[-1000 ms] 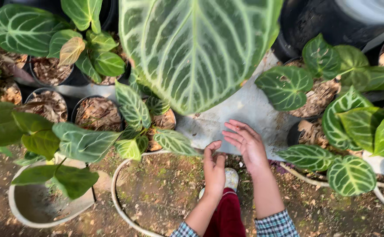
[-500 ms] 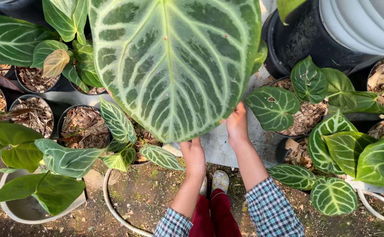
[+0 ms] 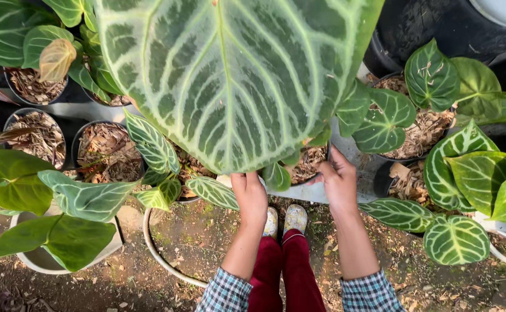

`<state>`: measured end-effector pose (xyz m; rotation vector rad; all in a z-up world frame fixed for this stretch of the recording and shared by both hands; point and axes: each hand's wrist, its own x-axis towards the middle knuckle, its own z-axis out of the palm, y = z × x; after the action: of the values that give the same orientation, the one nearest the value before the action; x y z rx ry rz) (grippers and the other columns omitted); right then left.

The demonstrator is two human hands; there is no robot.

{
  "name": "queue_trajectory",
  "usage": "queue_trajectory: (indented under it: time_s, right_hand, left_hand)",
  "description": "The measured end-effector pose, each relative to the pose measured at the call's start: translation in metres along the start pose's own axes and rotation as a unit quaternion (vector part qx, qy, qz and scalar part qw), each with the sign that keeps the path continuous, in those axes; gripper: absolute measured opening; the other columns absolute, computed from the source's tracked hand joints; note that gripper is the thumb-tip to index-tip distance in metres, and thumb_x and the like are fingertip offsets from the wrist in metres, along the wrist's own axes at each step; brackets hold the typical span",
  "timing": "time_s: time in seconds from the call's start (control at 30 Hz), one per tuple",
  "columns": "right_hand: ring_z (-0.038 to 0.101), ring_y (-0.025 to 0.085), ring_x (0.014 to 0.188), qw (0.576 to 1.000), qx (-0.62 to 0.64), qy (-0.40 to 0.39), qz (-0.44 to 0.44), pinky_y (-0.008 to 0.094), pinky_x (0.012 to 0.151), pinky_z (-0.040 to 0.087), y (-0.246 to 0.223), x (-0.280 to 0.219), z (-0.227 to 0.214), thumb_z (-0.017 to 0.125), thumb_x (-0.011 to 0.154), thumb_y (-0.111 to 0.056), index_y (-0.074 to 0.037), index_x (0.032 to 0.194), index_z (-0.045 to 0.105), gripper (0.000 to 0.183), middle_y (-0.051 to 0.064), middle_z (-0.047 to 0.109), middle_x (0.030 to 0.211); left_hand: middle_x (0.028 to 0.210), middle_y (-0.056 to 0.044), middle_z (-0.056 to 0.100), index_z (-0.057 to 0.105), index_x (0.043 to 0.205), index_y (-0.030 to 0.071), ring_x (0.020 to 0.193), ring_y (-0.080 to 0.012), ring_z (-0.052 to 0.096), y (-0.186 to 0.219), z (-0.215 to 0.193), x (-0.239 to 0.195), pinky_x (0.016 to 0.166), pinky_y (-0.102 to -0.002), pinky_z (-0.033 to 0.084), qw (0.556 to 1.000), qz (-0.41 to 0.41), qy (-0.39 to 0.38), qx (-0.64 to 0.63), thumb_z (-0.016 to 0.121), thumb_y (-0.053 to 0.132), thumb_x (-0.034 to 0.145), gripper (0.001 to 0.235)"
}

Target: The person sweeps a shelf with a broom and touches the leaves and soil of several potted plants.

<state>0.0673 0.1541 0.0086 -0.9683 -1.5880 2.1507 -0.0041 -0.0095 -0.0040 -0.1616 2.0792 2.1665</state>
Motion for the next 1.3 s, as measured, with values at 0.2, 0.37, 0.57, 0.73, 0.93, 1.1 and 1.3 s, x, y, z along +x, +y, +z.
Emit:
queue_trajectory:
  time_s: [0.2, 0.37, 0.57, 0.73, 0.93, 1.1, 1.3]
  right_hand:
    - [0.069, 0.012, 0.075, 1.000, -0.009, -0.008, 0.018, 0.033, 0.056, 0.062, 0.034, -0.029, -0.030, 0.050, 0.092, 0.010, 0.001, 0.143, 0.057, 0.052, 0.010, 0.071, 0.113]
    - [0.068, 0.013, 0.074, 0.997, -0.066, -0.008, -0.030, 0.029, 0.061, 0.059, 0.042, -0.038, -0.039, 0.061, 0.093, 0.002, -0.001, 0.152, 0.043, 0.061, 0.009, 0.066, 0.130]
    - [0.069, 0.017, 0.103, 0.968, -0.192, 0.085, -0.140, 0.028, 0.086, 0.059, 0.018, -0.062, -0.037, 0.070, 0.100, -0.005, -0.003, 0.137, 0.058, 0.038, 0.015, 0.067, 0.122]
    - [0.069, 0.019, 0.101, 0.950, -0.234, 0.103, -0.181, 0.029, 0.084, 0.057, 0.008, -0.067, -0.021, 0.071, 0.095, -0.001, -0.004, 0.120, 0.066, 0.025, 0.013, 0.057, 0.136]
    - [0.059, 0.024, 0.126, 0.916, -0.294, 0.121, -0.245, 0.034, 0.105, 0.048, 0.023, -0.071, -0.016, 0.069, 0.094, 0.008, -0.001, 0.117, 0.068, 0.024, 0.013, 0.057, 0.138]
    - [0.056, 0.023, 0.129, 0.947, -0.213, 0.106, -0.216, 0.032, 0.105, 0.050, 0.024, -0.080, -0.011, 0.064, 0.096, 0.009, -0.003, 0.116, 0.068, 0.023, 0.012, 0.054, 0.144]
    - [0.057, 0.022, 0.128, 0.956, -0.186, 0.106, -0.199, 0.031, 0.098, 0.053, 0.027, -0.088, -0.010, 0.064, 0.095, 0.008, -0.005, 0.115, 0.069, 0.024, 0.012, 0.052, 0.144]
  left_hand:
    - [0.122, -0.011, 0.068, 0.061, 0.126, -0.002, 0.111, -0.0181, 0.061, -0.006, 0.006, -0.008, 0.101, -0.031, 0.047, 0.999, 0.014, -0.034, 0.010, 0.053, 0.011, 0.106, 0.025]
    - [0.120, -0.012, 0.065, 0.062, 0.124, -0.001, 0.113, -0.0198, 0.060, -0.001, 0.006, -0.009, 0.103, -0.032, 0.044, 0.985, 0.082, -0.029, 0.147, 0.056, 0.008, 0.106, 0.022]
    - [0.126, -0.010, 0.056, 0.054, 0.133, 0.001, 0.117, -0.0177, 0.056, 0.013, -0.004, -0.037, 0.105, -0.030, 0.043, 0.990, 0.091, -0.035, 0.106, 0.050, 0.005, 0.103, 0.030]
    - [0.116, -0.010, 0.063, 0.052, 0.137, 0.003, 0.109, -0.0143, 0.057, 0.024, -0.006, -0.049, 0.101, -0.029, 0.044, 0.997, 0.018, -0.044, 0.060, 0.048, 0.017, 0.110, 0.031]
    - [0.096, -0.010, 0.073, 0.054, 0.134, 0.004, 0.085, -0.0141, 0.065, 0.037, -0.020, -0.045, 0.082, -0.032, 0.055, 0.988, -0.114, -0.082, 0.061, 0.051, 0.030, 0.105, 0.039]
    - [0.104, -0.013, 0.073, 0.061, 0.134, 0.002, 0.096, -0.0137, 0.065, 0.046, -0.017, -0.047, 0.089, -0.029, 0.052, 0.967, -0.023, -0.114, 0.229, 0.054, 0.032, 0.109, 0.040]
    - [0.134, -0.011, 0.058, 0.047, 0.141, 0.002, 0.109, -0.0130, 0.066, 0.037, -0.018, -0.048, 0.096, -0.028, 0.053, 0.987, -0.090, -0.110, 0.072, 0.065, 0.013, 0.101, 0.045]
